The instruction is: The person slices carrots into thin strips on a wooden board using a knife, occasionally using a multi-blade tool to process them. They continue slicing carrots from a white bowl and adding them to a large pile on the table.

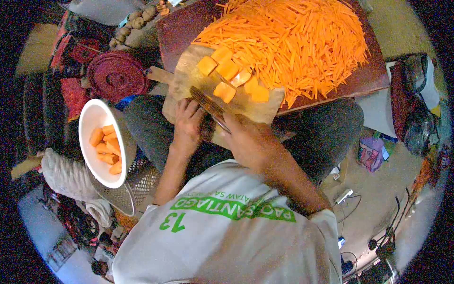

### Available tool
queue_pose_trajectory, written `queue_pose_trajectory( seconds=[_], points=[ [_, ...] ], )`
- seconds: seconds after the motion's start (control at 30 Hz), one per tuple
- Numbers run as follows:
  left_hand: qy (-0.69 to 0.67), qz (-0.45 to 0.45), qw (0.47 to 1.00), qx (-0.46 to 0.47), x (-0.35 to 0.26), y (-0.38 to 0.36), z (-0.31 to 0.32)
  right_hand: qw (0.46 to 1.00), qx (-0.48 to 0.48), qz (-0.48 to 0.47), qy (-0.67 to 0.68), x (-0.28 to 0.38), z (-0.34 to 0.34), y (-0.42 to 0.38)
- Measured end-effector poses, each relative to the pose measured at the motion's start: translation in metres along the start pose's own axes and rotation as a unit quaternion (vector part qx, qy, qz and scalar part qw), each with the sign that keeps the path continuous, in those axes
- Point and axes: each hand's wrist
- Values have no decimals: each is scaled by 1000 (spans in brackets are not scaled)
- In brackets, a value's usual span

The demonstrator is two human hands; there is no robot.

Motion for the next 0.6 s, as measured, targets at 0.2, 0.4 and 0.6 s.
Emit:
queue_pose_trajectory(
  seconds=[0.2,0.4,0.6],
  points=[
    [-2,-2,1000,-9,4,-2,1,999,-18,-36,25,4,-9,-7],
    [-16,3,999,-32,2,3,3,1000,-17,-3,10,2,5,-1],
    [10,13,999,-37,0,3,-3,1000,16,-4,-12,14,-12,-10]
  ],
)
Point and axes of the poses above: each hand's wrist, its own y-axis towards the middle knuckle, its own z-axis out of the palm, x = y × z, and after that the axes turned 9 degrees about z, right-handed
